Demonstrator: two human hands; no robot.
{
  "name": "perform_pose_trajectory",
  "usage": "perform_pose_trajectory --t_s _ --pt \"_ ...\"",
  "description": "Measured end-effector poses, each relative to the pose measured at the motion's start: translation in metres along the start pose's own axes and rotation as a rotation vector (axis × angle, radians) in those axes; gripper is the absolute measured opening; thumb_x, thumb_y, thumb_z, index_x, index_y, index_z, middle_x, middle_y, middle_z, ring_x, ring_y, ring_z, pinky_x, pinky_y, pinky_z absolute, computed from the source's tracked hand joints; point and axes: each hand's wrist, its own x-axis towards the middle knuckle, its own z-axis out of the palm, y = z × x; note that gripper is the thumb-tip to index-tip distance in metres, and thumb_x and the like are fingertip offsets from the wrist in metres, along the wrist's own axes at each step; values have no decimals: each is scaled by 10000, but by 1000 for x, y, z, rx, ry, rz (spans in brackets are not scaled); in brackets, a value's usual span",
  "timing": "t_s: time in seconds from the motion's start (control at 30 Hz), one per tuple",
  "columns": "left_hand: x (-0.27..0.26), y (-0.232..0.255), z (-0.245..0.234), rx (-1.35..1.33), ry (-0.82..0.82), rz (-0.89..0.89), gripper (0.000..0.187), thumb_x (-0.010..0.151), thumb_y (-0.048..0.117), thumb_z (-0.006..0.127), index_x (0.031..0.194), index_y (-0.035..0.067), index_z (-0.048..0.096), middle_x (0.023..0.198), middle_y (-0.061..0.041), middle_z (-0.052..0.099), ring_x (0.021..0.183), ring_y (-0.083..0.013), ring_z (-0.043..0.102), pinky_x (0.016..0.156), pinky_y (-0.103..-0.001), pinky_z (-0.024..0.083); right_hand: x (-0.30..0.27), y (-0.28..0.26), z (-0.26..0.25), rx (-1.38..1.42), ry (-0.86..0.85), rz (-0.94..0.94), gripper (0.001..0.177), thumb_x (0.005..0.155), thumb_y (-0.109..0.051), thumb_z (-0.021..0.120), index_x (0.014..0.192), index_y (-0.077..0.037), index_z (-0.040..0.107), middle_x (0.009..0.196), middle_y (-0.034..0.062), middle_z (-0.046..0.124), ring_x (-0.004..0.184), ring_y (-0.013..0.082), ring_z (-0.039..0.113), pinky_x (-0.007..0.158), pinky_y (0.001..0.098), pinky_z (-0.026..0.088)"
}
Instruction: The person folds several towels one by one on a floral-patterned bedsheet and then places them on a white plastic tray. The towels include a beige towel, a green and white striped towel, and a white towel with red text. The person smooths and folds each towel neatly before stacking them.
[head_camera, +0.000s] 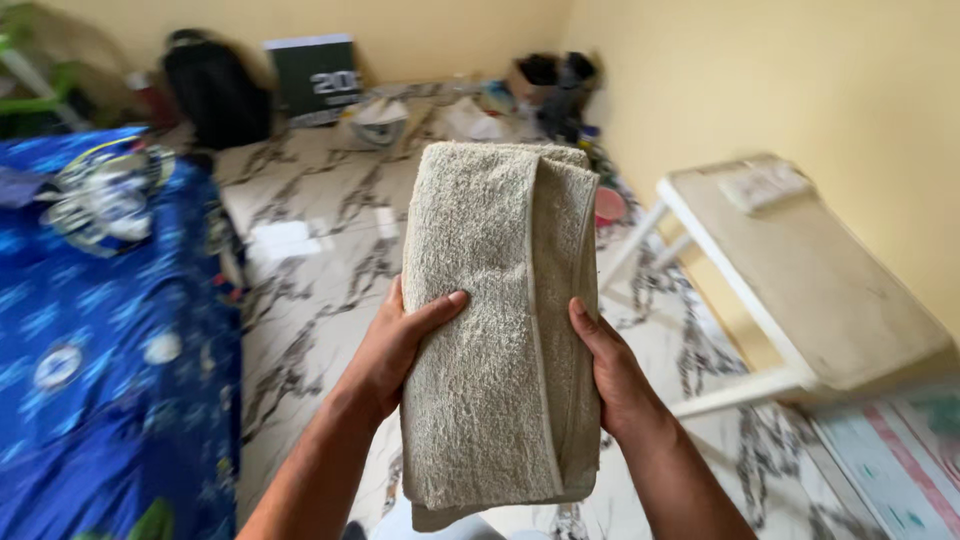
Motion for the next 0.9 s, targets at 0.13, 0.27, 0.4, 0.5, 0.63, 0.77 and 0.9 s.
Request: perform_pose_trajectory --t_s 0.13,0.27,0.4,0.5,0.63,0.77,0.9 --pt "56 -11 74 116 -177 -45 854 767 247 759 1492 76 343 1211 -217 672 1007 -280 724 836 -456 623 -18 -30 -62 111 101 -117 770 910 -531 593 1494 -50 455 1303 149 672 1129 239 682 931 414 574" --pt "108 -25 142 203 -341 -133 850 782 272 767 1494 30 369 1252 -245 675 1030 -298 727 857 -452 620 -30 -51 -114 126 269 -206 788 906 -564 585 1490 -51 456 1300 153 673 1144 259 675 935 441 570" --pt "167 -47 203 280 -438 -272 881 746 273 752 1497 89 330 1235 -258 670 1002 -314 742 845 -463 642 -24 -65 -169 174 426 -281 801 897 -556 611 1498 -51 452 1298 154 665 1147 264 669 940 440 561" --pt "220 -64 243 266 -562 -296 868 756 260 767 1487 38 357 1224 -269 676 986 -307 739 840 -451 638 -6 -73 -210 219 558 -325 778 899 -518 640 1497 -56 459 1294 146 657 1148 258 664 938 434 556" --pt "305 -88 302 336 -662 -365 840 774 251 791 1473 13 389 1187 -240 707 961 -276 747 849 -405 633 33 -93 -265 273 724 -362 726 908 -460 666 1487 -61 484 1330 95 654 1174 221 649 964 400 542" --pt "383 -109 356 402 -765 -429 795 773 266 786 1435 -24 455 1100 -228 736 866 -276 745 785 -403 633 70 -111 -311 337 838 -388 693 917 -419 679 1478 -54 497 1331 89 650 1179 224 640 961 408 541" --pt "439 -137 413 458 -833 -470 784 812 332 786 1426 -52 485 1104 -224 751 877 -256 762 805 -372 637 99 -128 -362 357 1008 -372 677 928 -411 665 1484 -64 498 1343 67 657 1195 202 640 970 380 539"
